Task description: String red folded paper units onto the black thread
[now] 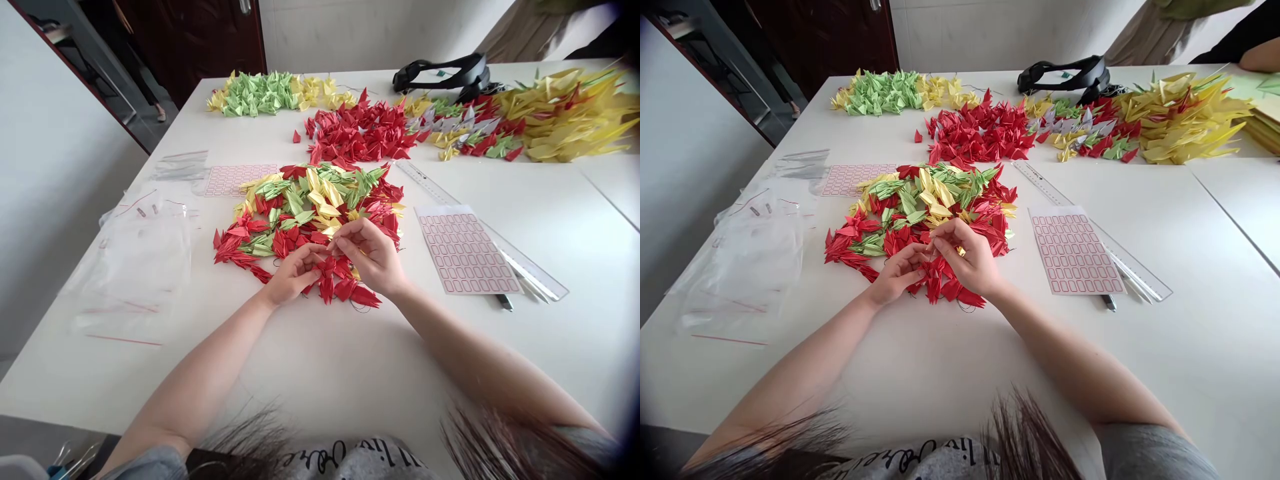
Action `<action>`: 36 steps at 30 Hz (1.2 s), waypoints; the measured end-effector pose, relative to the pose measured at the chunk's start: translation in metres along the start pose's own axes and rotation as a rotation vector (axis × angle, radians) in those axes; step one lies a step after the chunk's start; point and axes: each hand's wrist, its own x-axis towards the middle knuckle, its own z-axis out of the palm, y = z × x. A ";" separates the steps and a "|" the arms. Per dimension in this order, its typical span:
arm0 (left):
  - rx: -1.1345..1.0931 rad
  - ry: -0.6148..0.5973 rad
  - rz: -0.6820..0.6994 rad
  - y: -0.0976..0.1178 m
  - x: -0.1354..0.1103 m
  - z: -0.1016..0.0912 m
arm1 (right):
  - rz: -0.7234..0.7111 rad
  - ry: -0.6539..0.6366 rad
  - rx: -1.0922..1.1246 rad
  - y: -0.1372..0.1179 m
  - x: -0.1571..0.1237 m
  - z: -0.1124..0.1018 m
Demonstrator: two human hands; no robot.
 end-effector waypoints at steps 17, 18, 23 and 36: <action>-0.006 -0.022 -0.026 0.000 0.000 -0.001 | -0.045 -0.010 -0.093 -0.001 -0.002 0.000; -0.001 -0.021 -0.024 0.000 0.001 -0.001 | -0.041 -0.012 -0.090 -0.001 -0.002 0.001; 0.053 -0.011 0.005 0.002 0.000 0.001 | 0.050 -0.008 -0.044 0.000 -0.001 0.001; 0.078 -0.028 0.061 0.001 0.001 0.002 | 0.153 0.033 0.173 0.000 0.006 0.001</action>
